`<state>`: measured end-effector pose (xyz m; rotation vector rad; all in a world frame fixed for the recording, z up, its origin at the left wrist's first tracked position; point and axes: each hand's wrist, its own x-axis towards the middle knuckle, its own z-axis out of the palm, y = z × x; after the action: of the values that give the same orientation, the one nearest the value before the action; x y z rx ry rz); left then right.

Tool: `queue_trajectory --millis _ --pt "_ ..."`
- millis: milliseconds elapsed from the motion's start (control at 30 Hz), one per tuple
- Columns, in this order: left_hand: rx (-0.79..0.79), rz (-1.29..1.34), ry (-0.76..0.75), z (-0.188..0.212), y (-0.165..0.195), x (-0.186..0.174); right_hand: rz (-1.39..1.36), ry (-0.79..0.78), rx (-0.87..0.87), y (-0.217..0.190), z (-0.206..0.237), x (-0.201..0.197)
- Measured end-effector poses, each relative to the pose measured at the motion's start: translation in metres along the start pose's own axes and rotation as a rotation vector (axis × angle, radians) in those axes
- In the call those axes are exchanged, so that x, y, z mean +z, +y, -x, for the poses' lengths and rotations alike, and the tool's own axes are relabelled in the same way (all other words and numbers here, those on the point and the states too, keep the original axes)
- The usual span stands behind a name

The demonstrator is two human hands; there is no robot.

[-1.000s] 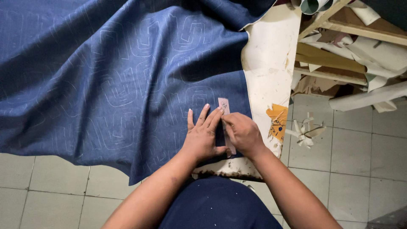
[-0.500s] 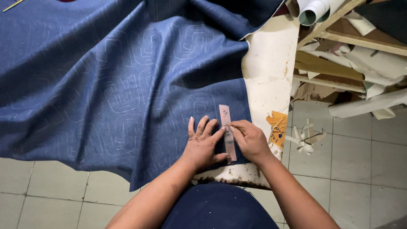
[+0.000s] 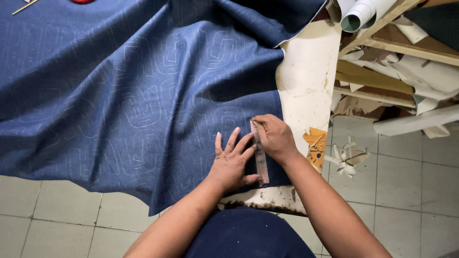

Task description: The person uses a ruler and a marking tool to draw straight lines on a large piece of blue fabric laid on a table. They repeatedly reposition the ruler and mark along its edge to create a series of parallel lines across the fabric surface.

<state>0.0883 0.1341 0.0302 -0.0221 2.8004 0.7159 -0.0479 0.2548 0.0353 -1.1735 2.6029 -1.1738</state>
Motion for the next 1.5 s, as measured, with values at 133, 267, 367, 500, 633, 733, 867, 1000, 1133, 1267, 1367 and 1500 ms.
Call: queue_trajectory --millis 133,267,367,500,633,733,867,1000,1133,1267,1367,1500 --pt "-0.004 -0.016 -0.015 0.001 0.003 -0.004 -0.045 0.010 0.131 -0.003 0.017 -0.012" --pt "0.006 0.008 0.003 0.000 0.004 -0.003 -0.068 0.027 0.263 -0.002 0.045 -0.024" --pt "0.029 0.005 0.065 0.002 0.007 0.001 -0.115 0.023 0.300 0.001 0.059 -0.028" --pt "0.027 0.005 0.076 0.003 0.012 0.003 -0.024 0.060 0.168 0.000 0.067 -0.027" --pt "0.029 0.011 0.088 0.002 0.010 0.004 -0.113 0.016 0.210 -0.005 0.068 -0.023" --pt "0.020 -0.001 0.073 -0.001 0.008 0.004 -0.119 0.031 0.246 -0.005 0.071 -0.025" --pt "0.019 -0.012 0.074 0.000 0.008 0.003 -0.045 0.049 0.207 -0.010 0.080 -0.023" --pt "0.021 -0.029 0.081 0.002 0.007 0.000 -0.112 0.042 0.189 -0.011 0.081 -0.018" --pt "0.011 -0.003 0.064 0.001 0.004 -0.003 -0.132 0.035 0.241 -0.011 0.084 -0.021" --pt "0.016 0.001 0.083 0.004 0.002 -0.004 -0.141 0.016 0.207 -0.017 0.087 -0.018" --pt "0.025 -0.020 0.098 0.005 0.002 -0.005 -0.257 -0.016 0.301 -0.018 0.088 -0.020" --pt "0.005 -0.015 0.079 0.004 0.002 -0.007 -0.156 0.012 0.252 -0.020 0.095 -0.027"
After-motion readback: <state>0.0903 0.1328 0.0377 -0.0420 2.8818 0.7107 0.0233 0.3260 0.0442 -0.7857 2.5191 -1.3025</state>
